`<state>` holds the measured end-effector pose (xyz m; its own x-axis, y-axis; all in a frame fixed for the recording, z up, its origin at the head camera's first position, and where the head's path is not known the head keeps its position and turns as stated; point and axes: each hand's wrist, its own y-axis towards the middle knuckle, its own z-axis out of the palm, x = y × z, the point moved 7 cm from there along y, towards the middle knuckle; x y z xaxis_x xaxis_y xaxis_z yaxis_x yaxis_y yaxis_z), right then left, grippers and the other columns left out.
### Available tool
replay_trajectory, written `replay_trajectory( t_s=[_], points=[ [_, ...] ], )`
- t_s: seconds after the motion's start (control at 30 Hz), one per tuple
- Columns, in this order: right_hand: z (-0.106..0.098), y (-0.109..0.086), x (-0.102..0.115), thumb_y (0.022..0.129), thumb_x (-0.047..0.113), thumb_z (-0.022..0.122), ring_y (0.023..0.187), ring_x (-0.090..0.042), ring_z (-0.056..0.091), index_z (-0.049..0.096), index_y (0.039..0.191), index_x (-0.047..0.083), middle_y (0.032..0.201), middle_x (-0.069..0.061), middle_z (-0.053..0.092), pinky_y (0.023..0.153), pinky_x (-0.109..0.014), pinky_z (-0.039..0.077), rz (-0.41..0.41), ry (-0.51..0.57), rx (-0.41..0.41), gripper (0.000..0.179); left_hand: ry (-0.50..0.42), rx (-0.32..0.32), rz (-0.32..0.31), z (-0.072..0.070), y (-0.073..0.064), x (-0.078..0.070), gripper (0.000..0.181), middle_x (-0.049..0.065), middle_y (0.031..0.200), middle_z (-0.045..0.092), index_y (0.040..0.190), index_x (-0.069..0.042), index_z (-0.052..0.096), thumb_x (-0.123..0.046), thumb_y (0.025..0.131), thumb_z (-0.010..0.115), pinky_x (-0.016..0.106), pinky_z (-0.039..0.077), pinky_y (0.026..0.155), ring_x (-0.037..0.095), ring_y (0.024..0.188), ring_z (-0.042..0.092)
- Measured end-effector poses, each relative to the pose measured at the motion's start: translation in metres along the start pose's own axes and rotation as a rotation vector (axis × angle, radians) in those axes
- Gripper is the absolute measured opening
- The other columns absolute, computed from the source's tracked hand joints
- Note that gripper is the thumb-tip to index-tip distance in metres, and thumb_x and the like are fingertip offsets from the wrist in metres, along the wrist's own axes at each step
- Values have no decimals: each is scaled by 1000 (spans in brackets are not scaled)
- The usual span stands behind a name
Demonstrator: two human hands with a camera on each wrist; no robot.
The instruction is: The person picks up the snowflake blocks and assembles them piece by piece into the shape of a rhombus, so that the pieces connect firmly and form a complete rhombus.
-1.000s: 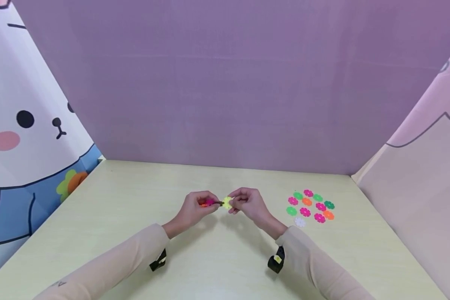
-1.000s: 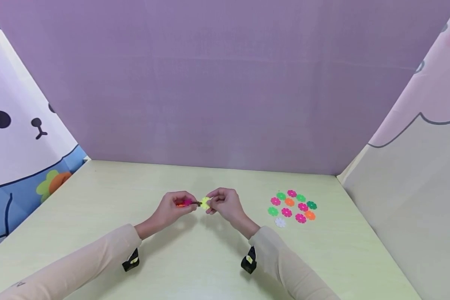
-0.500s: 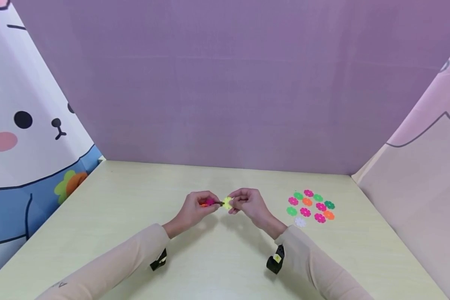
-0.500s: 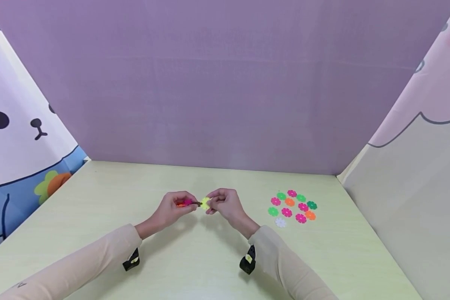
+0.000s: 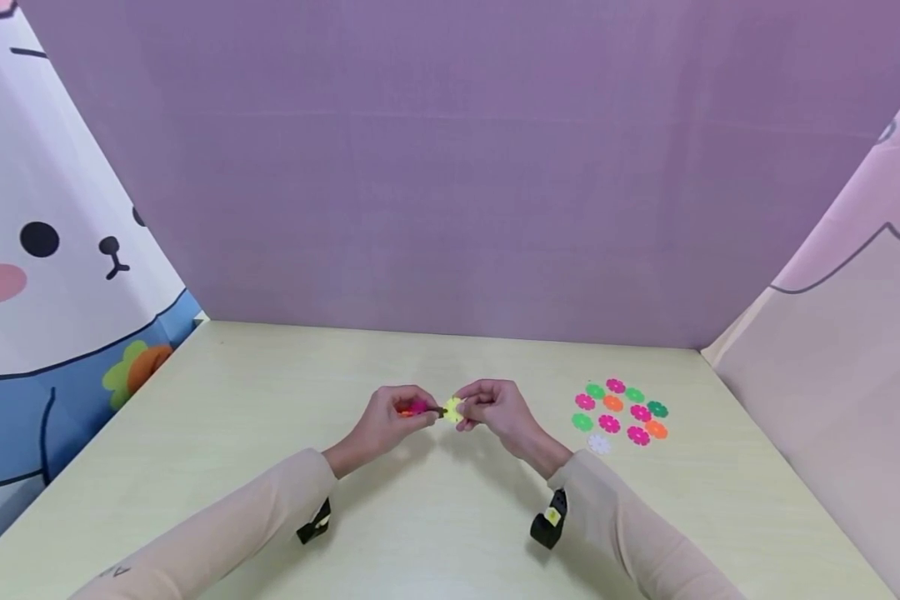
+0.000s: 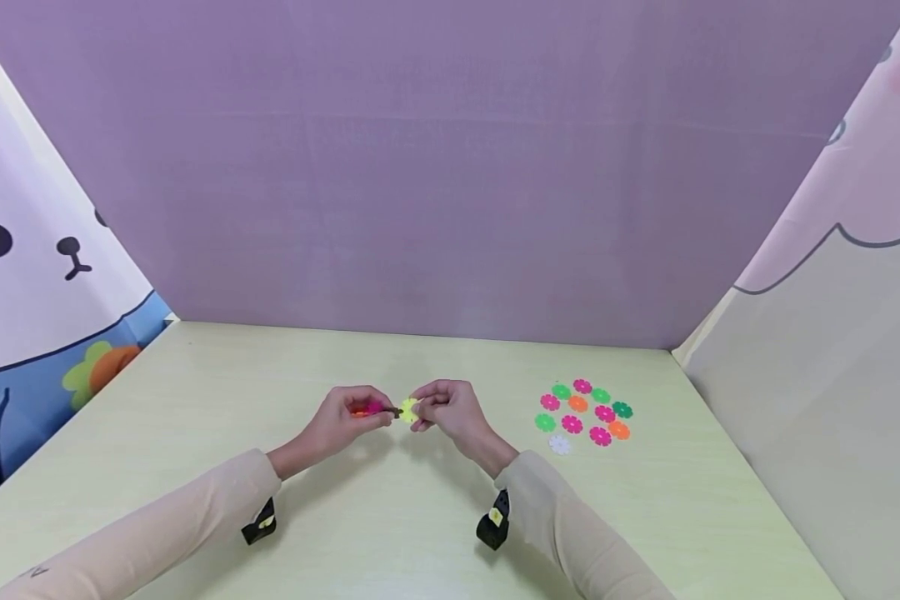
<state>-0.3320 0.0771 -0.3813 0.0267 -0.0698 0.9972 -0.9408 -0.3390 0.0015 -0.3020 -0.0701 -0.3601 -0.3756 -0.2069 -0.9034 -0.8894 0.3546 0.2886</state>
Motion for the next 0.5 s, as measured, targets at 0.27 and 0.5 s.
replay_trajectory(
  t_s=[0.27, 0.5],
  points=[
    [1, 0, -1, 81, -9, 58, 55, -13, 63, 56, 101, -15, 70, -3, 64, 60, -26, 54, -2, 26, -10, 21, -15, -9, 10, -1, 0, -1, 11, 22, 92, 66, 90, 7, 65, 3, 79, 65, 25, 55, 69, 33, 81, 65],
    [1, 2, -4, 81, -8, 58, 53, -12, 62, 58, 98, -14, 71, -4, 65, 57, -24, 53, -2, 9, -10, 18, 2, 2, 2, -1, -1, -1, 12, 21, 91, 66, 90, 6, 66, 3, 79, 66, 21, 54, 67, 24, 76, 64]
  ],
)
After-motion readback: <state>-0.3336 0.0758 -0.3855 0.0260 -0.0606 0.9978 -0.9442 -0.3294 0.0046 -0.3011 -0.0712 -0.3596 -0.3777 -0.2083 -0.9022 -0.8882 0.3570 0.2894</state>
